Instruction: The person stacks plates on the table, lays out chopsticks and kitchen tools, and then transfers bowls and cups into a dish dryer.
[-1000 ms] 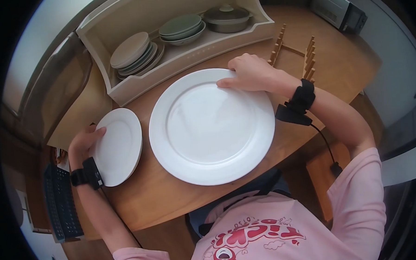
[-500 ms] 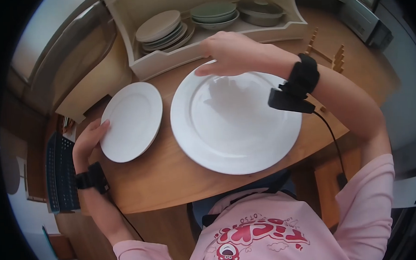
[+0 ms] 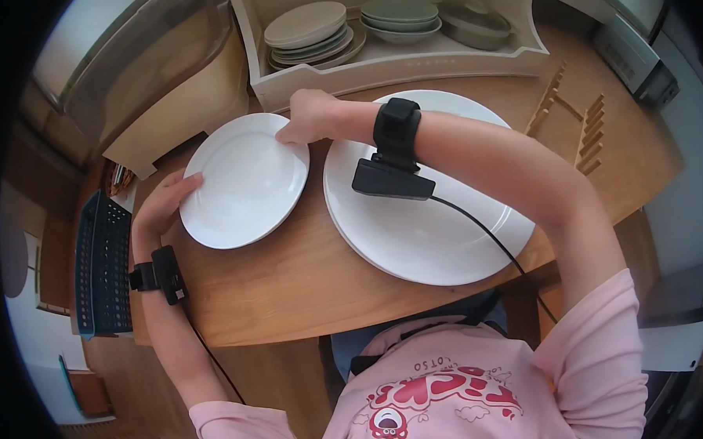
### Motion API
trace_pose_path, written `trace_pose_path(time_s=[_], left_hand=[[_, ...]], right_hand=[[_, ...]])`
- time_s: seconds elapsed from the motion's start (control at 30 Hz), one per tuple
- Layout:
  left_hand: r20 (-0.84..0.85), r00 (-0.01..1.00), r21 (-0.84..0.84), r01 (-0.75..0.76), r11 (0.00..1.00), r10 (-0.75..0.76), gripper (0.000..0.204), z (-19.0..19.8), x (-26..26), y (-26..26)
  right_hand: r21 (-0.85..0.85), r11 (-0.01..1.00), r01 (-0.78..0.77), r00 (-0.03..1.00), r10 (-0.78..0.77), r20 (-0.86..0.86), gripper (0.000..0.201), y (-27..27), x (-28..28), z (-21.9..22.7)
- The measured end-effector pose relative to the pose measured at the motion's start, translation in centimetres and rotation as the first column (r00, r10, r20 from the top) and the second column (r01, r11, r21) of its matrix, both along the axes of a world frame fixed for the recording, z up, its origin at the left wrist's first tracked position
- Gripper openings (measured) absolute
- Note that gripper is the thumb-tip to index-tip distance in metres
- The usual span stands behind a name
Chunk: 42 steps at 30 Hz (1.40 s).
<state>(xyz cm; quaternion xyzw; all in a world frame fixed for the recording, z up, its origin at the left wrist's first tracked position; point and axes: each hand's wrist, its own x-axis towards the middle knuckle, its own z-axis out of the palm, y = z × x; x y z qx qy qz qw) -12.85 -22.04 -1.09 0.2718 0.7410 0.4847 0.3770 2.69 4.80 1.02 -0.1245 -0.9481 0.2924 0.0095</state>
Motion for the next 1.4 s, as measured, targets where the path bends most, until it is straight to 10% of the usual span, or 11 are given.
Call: trace_pose_path(time_s=[0.43, 0.57, 0.67, 0.77, 0.97, 1.4], left_hand=[[-0.048, 0.997, 0.098, -0.051, 0.994, 0.056, 0.048, 1.0, 0.5, 0.7], [-0.053, 0.996, 0.208, -0.065, 0.976, 0.078, 0.044, 1.8, 1.1, 0.9], [-0.044, 0.994, 0.278, -0.084, 0.957, 0.100, 0.043, 2.5, 1.9, 1.5], [-0.029, 0.988, 0.353, -0.130, 0.927, 0.150, 0.044, 2.9, 3.5, 2.7], [-0.041, 0.989, 0.404, -0.116, 0.908, 0.145, 0.044, 3.5, 11.6, 6.6], [0.128, 0.964, 0.220, 0.203, 0.954, -0.234, 0.048, 3.1, 20.7, 9.6]], right_hand=[[-0.404, 0.905, 0.137, 0.989, -0.100, 0.111, 0.039, -0.5, -1.1, 0.4], [-0.193, 0.980, -0.044, 0.999, 0.041, -0.017, 0.043, 0.2, -1.2, 1.4], [-0.436, 0.899, 0.029, 0.995, -0.068, -0.075, 0.045, 0.8, 0.2, 3.8], [-0.097, 0.995, -0.037, 0.996, 0.029, -0.083, 0.045, 2.1, 1.1, 5.3], [-0.303, 0.944, 0.130, 0.990, -0.138, -0.003, 0.044, 5.1, 8.8, 7.6], [-0.201, 0.946, 0.254, 0.958, -0.218, 0.186, 0.048, 8.6, 18.1, 5.5]])
